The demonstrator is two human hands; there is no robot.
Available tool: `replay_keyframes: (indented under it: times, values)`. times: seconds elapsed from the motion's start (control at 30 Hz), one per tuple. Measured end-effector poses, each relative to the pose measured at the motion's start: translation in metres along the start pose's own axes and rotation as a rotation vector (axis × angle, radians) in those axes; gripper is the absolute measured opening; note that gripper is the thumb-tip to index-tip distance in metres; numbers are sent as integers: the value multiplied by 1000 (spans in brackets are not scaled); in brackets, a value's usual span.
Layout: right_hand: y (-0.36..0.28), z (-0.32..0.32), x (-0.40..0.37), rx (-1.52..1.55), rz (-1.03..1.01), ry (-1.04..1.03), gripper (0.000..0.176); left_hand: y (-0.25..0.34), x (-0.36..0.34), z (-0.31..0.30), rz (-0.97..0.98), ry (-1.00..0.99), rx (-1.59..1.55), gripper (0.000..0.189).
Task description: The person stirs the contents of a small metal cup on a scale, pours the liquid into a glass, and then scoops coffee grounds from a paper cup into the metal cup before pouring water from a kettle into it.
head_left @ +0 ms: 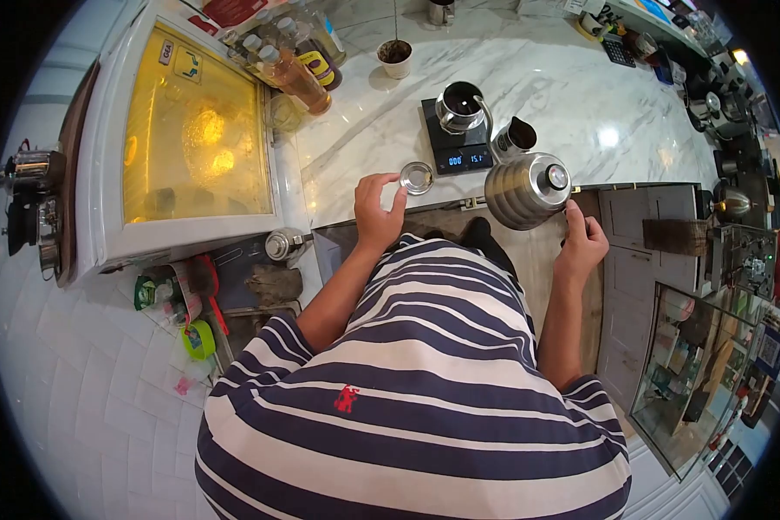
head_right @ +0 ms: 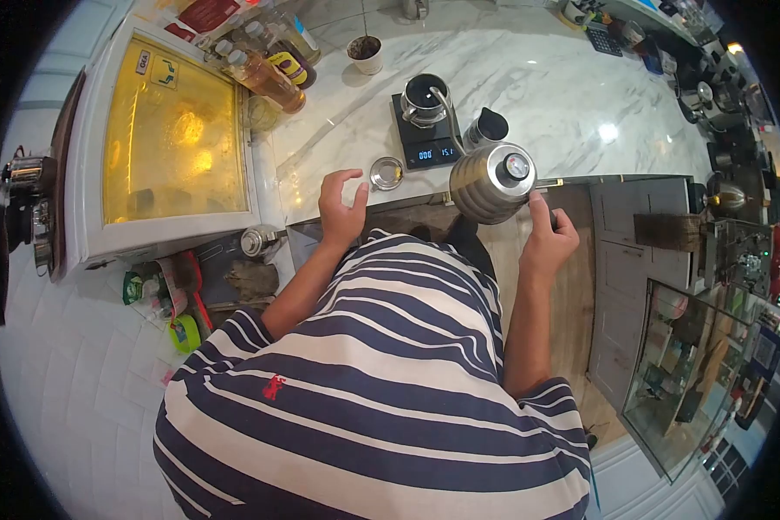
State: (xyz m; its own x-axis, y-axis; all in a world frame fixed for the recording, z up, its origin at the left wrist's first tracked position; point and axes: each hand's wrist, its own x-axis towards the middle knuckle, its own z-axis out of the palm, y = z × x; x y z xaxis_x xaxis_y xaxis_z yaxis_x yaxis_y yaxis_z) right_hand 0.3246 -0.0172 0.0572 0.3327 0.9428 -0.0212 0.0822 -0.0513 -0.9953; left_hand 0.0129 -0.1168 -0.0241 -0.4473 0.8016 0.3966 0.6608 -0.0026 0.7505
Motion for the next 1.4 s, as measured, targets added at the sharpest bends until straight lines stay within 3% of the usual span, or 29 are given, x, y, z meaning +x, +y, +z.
replay_keyframes:
  times: [0.3, 0.67, 0.77, 0.97, 1.2, 1.4]
  values:
    - [7, -12, -26, -56, 63, -57, 50, -2, -25, 1, -93, -59, -55, 22]
    - [17, 23, -40, -176, 91, -418, 44, 15, -82, -28, -305, 86, 118, 18]
    - [18, 46, -49, -141, 164, -475, 43, 26, -86, -36, -272, 125, 141, 18]
    - [30, 90, -62, -108, 191, -585, 45, 36, -65, -47, -221, 194, 147, 18]
    - [38, 148, -83, -17, 239, -601, 47, -2, -30, -68, -134, 232, 164, 23]
    - [47, 191, -99, 37, 250, -618, 43, -33, 1, -79, -227, 169, 67, 29]
